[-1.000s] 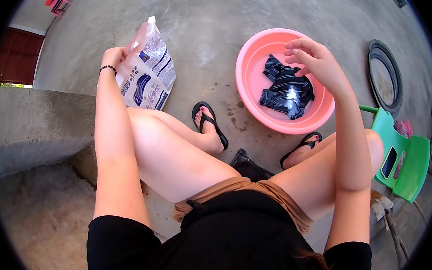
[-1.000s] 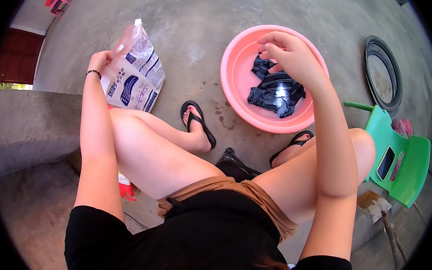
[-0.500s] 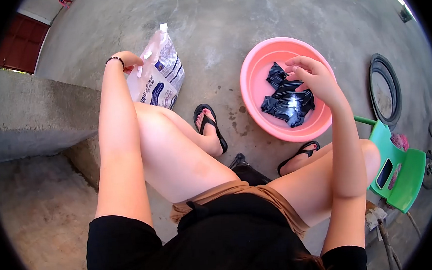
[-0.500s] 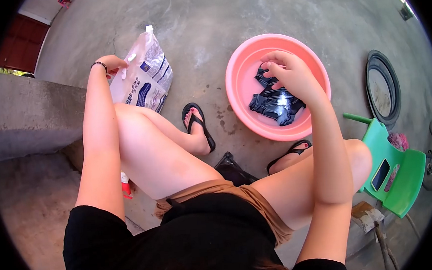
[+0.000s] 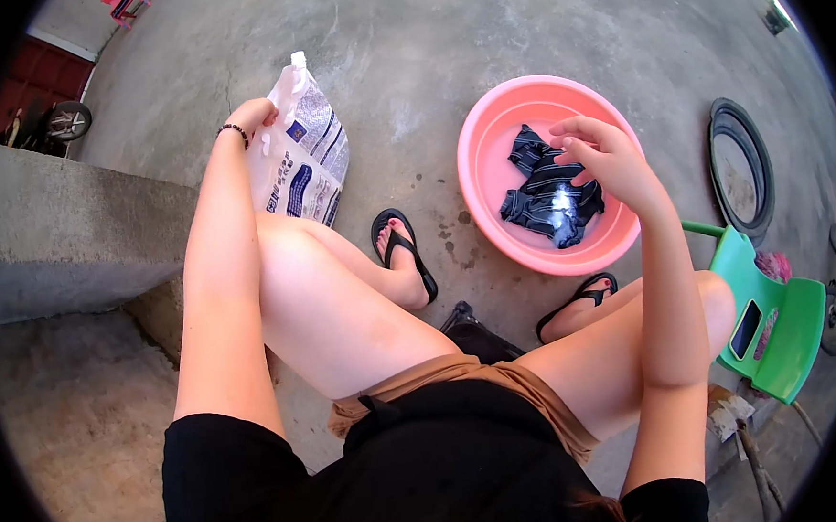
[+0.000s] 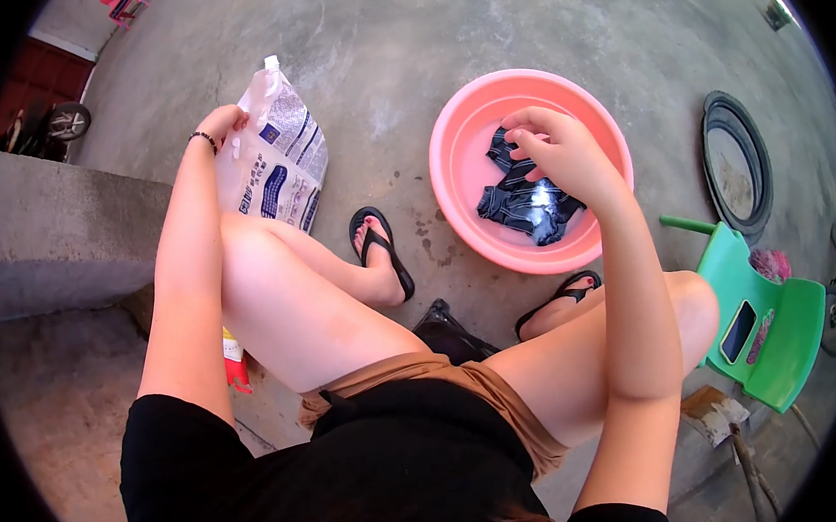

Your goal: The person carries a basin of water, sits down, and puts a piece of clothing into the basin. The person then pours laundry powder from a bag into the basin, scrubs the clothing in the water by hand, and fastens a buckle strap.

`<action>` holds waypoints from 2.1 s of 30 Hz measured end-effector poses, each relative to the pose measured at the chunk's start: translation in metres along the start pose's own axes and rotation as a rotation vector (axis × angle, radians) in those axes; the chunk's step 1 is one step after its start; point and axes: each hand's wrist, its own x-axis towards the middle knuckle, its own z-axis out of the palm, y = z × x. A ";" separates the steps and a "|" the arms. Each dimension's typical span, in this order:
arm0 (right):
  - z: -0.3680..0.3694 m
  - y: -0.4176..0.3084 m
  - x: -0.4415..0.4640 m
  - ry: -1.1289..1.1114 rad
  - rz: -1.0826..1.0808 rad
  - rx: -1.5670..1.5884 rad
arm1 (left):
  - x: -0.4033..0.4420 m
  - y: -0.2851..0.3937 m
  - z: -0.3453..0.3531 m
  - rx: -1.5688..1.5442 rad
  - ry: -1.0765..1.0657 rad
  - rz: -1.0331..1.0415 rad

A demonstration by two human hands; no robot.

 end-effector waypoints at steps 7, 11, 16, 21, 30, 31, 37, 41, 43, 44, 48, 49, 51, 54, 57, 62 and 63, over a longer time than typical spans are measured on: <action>0.004 0.002 0.011 -0.005 -0.013 -0.007 | -0.040 0.005 -0.017 -0.339 0.067 -0.019; 0.010 -0.006 0.011 -0.013 -0.011 -0.003 | -0.053 0.030 -0.015 0.082 -0.096 -0.137; 0.013 -0.002 0.012 -0.034 0.007 -0.008 | 0.004 0.006 0.000 0.035 -0.158 -0.124; 0.009 0.006 0.012 -0.036 0.000 -0.004 | 0.000 0.004 -0.005 -0.110 -0.121 -0.093; 0.009 0.003 0.012 -0.025 -0.016 0.008 | -0.022 -0.003 -0.033 -0.277 0.074 -0.050; 0.009 0.005 0.012 -0.033 -0.026 0.002 | -0.019 -0.008 -0.032 -0.303 0.052 -0.080; 0.011 0.003 0.011 -0.061 -0.035 -0.008 | -0.010 -0.009 -0.015 0.054 0.036 -0.116; 0.009 -0.001 0.008 -0.047 -0.028 -0.011 | -0.027 0.014 -0.011 0.231 0.050 -0.129; 0.009 0.000 0.007 -0.051 -0.021 -0.014 | -0.033 0.022 -0.009 0.317 0.055 -0.117; 0.009 -0.002 0.005 -0.042 -0.025 -0.013 | -0.039 0.027 -0.009 0.363 0.055 -0.132; 0.007 -0.001 0.002 -0.048 -0.068 -0.018 | -0.039 0.031 -0.005 0.431 0.056 -0.141; 0.006 -0.003 0.001 -0.048 -0.059 -0.015 | -0.032 0.029 -0.005 0.414 0.059 -0.127; 0.005 -0.003 0.000 -0.049 -0.033 -0.014 | -0.039 0.038 -0.005 0.511 0.065 -0.078; 0.004 -0.005 -0.005 -0.064 -0.026 -0.041 | -0.036 0.041 0.001 0.447 0.158 -0.040; 0.002 -0.002 -0.007 -0.054 -0.010 -0.068 | -0.051 0.061 0.012 0.584 0.411 -0.055; 0.004 0.031 0.001 -0.090 -0.012 -0.420 | -0.092 0.106 0.053 0.554 0.683 0.461; 0.010 0.043 0.005 -0.083 -0.086 -0.605 | -0.101 0.115 0.067 0.536 0.700 0.590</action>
